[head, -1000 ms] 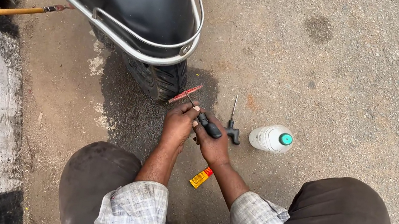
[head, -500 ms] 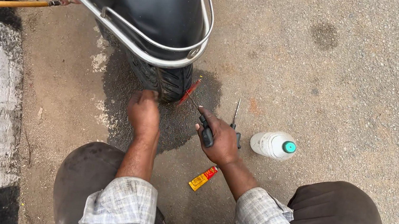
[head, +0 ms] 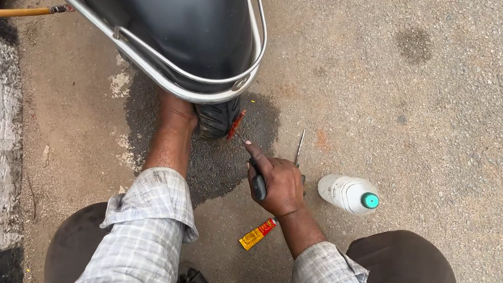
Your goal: Repairing a puncture in a scooter's tubeless front tire using a plug insertion kit and verifying the seal with water and a pressure gauge.
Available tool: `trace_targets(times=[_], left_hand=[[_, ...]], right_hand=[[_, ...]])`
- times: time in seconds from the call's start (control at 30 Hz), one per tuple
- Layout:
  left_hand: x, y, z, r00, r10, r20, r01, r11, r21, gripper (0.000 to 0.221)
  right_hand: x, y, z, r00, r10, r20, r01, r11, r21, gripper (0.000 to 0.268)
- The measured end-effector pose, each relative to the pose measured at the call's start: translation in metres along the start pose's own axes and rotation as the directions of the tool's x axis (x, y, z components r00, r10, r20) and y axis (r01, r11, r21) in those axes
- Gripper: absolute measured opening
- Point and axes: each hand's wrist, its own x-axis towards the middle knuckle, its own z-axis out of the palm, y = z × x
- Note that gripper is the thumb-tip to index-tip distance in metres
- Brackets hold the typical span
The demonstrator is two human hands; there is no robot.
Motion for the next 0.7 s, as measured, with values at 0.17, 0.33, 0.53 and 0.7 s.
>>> trace_targets(times=[0.17,0.33,0.53,0.7], left_hand=[[-0.001,-0.004,-0.001,0.999,0.012,-0.052,-0.006,0.993,0.116,0.078],[-0.012,0.003,0.0,0.995,-0.049,-0.082,0.059,0.992,0.114,0.081],[-0.014,0.007,0.002,1.0,-0.007,-0.027,0.009,0.997,0.075,0.08],[-0.012,0.01,0.001,1.0,-0.017,0.001,0.017,0.997,0.078,0.08]], right_hand=[[0.004,-0.016,0.01,0.944,0.307,0.123,-0.32,0.942,0.102,0.043],[0.001,-0.029,0.024,0.881,0.455,0.13,-0.47,0.804,0.365,0.041],[-0.007,-0.027,0.054,0.852,0.521,0.058,-0.428,0.628,0.65,0.044],[0.011,-0.046,0.044,0.584,0.663,0.468,-0.514,-0.144,0.845,0.051]])
